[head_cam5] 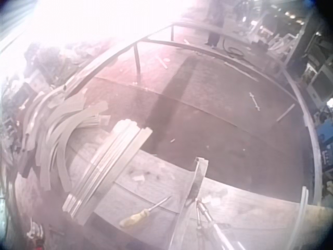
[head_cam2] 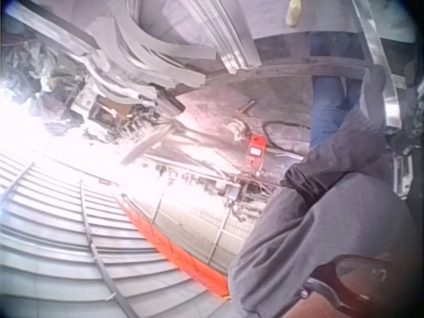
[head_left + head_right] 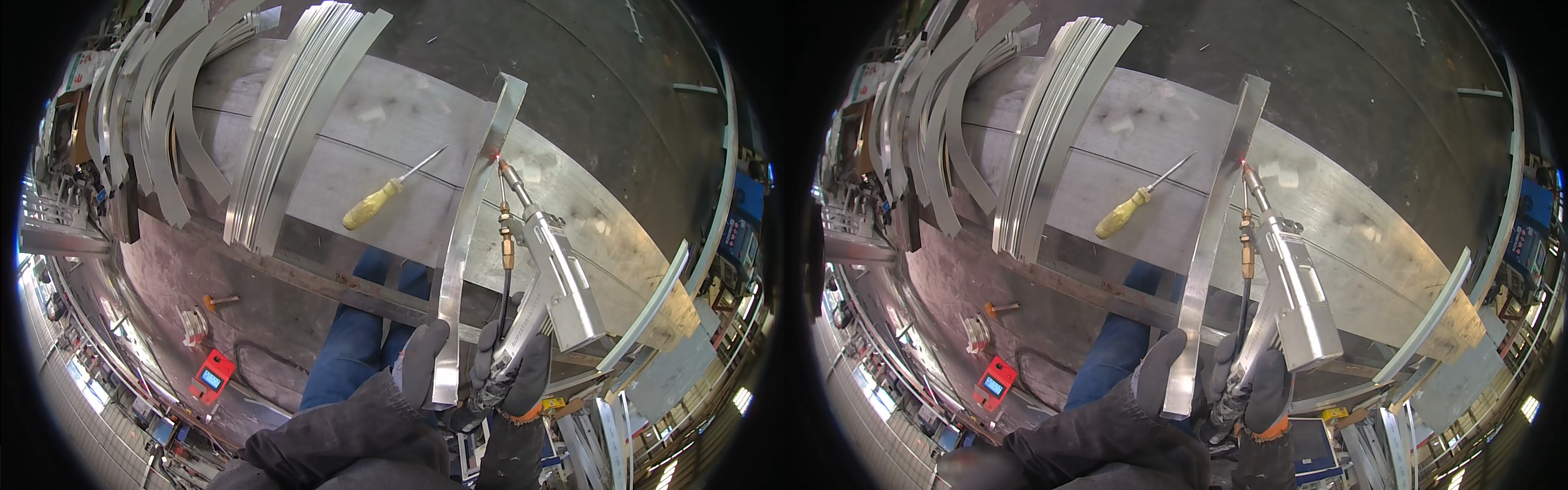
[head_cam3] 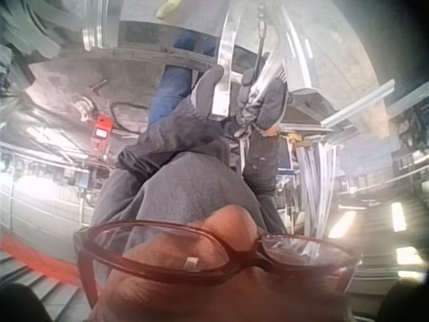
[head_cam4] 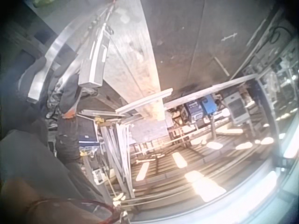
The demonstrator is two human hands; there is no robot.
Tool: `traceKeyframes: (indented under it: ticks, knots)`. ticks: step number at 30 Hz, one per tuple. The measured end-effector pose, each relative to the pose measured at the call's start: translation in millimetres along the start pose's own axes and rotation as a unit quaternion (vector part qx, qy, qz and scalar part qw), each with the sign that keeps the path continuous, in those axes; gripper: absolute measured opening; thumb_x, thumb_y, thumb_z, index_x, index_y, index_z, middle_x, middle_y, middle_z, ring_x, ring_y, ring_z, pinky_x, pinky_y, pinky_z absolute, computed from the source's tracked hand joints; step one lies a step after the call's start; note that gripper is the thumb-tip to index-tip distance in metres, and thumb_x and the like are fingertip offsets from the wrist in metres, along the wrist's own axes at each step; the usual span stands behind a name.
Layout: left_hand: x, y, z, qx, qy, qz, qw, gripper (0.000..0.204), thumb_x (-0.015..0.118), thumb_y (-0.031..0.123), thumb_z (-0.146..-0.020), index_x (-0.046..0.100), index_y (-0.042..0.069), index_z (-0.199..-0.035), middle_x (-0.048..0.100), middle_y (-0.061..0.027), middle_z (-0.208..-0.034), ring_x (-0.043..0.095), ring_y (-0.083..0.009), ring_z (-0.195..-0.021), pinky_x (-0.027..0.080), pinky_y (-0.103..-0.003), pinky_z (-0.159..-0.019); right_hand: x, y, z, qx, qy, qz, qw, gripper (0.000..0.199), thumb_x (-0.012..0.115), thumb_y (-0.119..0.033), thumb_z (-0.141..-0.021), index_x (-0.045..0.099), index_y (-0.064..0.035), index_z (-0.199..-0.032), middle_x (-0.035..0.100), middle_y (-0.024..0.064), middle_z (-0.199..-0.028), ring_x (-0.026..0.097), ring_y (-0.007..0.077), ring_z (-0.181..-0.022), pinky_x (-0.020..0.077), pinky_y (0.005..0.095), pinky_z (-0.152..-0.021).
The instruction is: The person welds curved metal pieces on a workbench using a handheld welding torch. They position each piece, weld along the seam, then inspect and set the piece aside before repeating the process with additional pieces.
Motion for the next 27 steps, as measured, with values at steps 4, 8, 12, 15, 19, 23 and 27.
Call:
traceKeyframes:
  ticks: [4, 8, 12, 15, 19, 23, 27]
  knots:
    - [0.7, -0.2, -2.5, 0.003, -0.004, 0.021, 1.0, 0.056, 0.044, 0.036, -0.106, 0.041, -0.005, -0.146, 0.061, -0.0224, -0.129, 0.063, -0.032, -0.115, 0.05, -0.045, -0.102, 0.5, -0.2, -2.4, 0.003, -0.008, 0.006, 1.0, 0.071, 0.047, -0.064, -0.1, 0.057, 0.0056, -0.104, 0.06, 0.0105, -0.063, 0.057, 0.0169, -0.05, 0.0455, 0.028, -0.045]
    - [8.3, 0.5, -6.4, -0.042, -0.131, 0.057, 0.989, 0.057, 0.042, 0.036, -0.107, 0.039, -0.003, -0.148, 0.055, -0.023, -0.14, 0.059, -0.0324, -0.125, 0.045, -0.045, -0.109, 2.2, 0.9, -6.4, -0.004, -0.033, 0.015, 0.999, 0.07, 0.043, -0.064, -0.102, 0.055, 0.0036, -0.113, 0.059, 0.0103, -0.067, 0.056, 0.0161, -0.049, 0.047, 0.028, -0.044]
    - [-7.8, -3.9, -1.0, -0.012, 0.047, 0.023, 0.999, 0.06, 0.041, 0.037, -0.107, 0.036, -0.004, -0.151, 0.056, -0.024, -0.139, 0.058, -0.0328, -0.127, 0.044, -0.044, -0.112, -1.1, 1.4, -4.6, -0.011, -0.011, 0.004, 1.0, 0.068, 0.048, -0.063, -0.1, 0.053, 0.0031, -0.114, 0.059, 0.011, -0.069, 0.056, 0.0167, -0.05, 0.0469, 0.029, -0.044]
    - [-12.0, -3.5, 1.6, -0.012, 0.029, -0.024, 0.999, 0.058, 0.041, 0.037, -0.107, 0.04, -0.003, -0.149, 0.057, -0.0219, -0.139, 0.059, -0.0312, -0.126, 0.045, -0.043, -0.11, -4.7, 4.4, -2.8, -0.019, -0.041, -0.022, 0.999, 0.063, 0.044, -0.056, -0.105, 0.038, -0.0034, -0.14, 0.059, 0.0143, -0.089, 0.058, 0.0157, -0.055, 0.0502, 0.0292, -0.044]
    - [-26.0, 3.9, 2.3, -0.007, 0.114, -0.093, 0.989, 0.046, 0.046, 0.034, -0.107, 0.05, 0.001, -0.14, 0.062, -0.0184, -0.13, 0.063, -0.0293, -0.119, 0.05, -0.043, -0.105, -14.1, 14.8, -3.2, -0.032, -0.038, -0.024, 0.998, 0.063, 0.042, -0.054, -0.106, 0.036, -0.0058, -0.146, 0.06, 0.0151, -0.093, 0.058, 0.0157, -0.056, 0.0498, 0.029, -0.043]
    - [-22.4, 7.2, 3.6, 0.019, 0.117, -0.175, 0.977, 0.045, 0.049, 0.043, -0.105, 0.062, 0.002, -0.117, 0.069, -0.0112, -0.094, 0.069, -0.0216, -0.081, 0.055, -0.035, -0.071, -18.1, 21.6, -1.1, -0.04, 0.003, -0.01, 0.999, 0.064, 0.042, -0.053, -0.106, 0.034, -0.0068, -0.149, 0.06, 0.015, -0.093, 0.058, 0.0165, -0.055, 0.0486, 0.0293, -0.042]
    - [-14.4, 5.5, 3.2, 0.02, 0.146, -0.184, 0.972, 0.047, 0.05, 0.046, -0.105, 0.063, 0.002, -0.115, 0.07, -0.01, -0.089, 0.069, -0.0196, -0.075, 0.056, -0.033, -0.065, -12.5, 18.7, 2.7, -0.025, -0.025, -0.023, 0.999, 0.066, 0.042, -0.054, -0.106, 0.032, -0.0076, -0.151, 0.061, 0.0145, -0.093, 0.058, 0.0167, -0.053, 0.0486, 0.0297, -0.041]
Point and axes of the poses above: each hand's wrist, its own z-axis away from the middle knuckle, its own x-axis out of the palm, y = z × x, the point moved 4 cm from there along -z, towards the middle knuckle
